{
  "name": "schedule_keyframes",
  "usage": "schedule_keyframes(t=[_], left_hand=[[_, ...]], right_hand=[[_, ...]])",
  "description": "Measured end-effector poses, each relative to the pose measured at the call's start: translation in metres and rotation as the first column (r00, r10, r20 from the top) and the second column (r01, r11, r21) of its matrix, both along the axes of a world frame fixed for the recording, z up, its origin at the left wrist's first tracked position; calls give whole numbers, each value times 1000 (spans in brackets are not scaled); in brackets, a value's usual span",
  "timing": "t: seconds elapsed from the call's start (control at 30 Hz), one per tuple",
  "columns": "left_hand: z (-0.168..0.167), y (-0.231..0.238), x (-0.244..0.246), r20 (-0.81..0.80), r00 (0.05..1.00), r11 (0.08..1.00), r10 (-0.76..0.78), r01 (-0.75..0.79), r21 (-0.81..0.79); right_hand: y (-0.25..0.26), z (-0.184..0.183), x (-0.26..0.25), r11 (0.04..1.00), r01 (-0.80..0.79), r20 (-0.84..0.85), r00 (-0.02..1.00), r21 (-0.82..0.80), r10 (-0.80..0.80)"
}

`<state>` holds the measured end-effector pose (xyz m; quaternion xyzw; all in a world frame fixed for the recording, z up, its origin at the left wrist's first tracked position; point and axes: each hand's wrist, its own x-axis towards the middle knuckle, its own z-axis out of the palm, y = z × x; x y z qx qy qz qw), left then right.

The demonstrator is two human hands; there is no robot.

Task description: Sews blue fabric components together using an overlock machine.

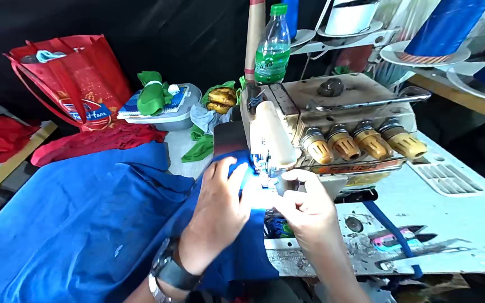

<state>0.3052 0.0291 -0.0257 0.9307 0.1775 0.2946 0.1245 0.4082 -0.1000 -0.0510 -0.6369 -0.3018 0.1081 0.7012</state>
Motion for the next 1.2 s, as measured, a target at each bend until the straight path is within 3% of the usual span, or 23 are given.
schedule_keyframes(t=[0.1,0.33,0.5,0.63,0.83,0.93,1.03,1.2], left_hand=[[8,23,13,-12,999,997,-41,40,-72],[21,65,39,-119,993,1000,11,-11,1],[6,74,-9,56,998,992,1,-8,125],[4,46,-60,147,976,986,-157,146,85],[2,-19,-90,353,884,899,-306,391,-199],[-8,-39,-80,340,873,863,-350,441,-246],[-29,-54,-52,347,855,845,-384,477,-240],[-33,-68,-26,412,882,877,-230,371,-304]], right_hand=[[-10,-9,-7,998,50,144,989,-23,-46],[-17,-32,-42,999,-21,405,914,39,4],[-1,-26,-52,993,-84,494,869,84,31],[14,-11,-55,988,-100,556,831,120,17],[2,-2,-43,955,-283,598,752,-86,277],[-23,-21,-18,945,-316,594,745,-88,304],[-42,-31,22,963,-240,609,747,-127,266],[-44,-21,41,984,-133,648,740,-121,180]])
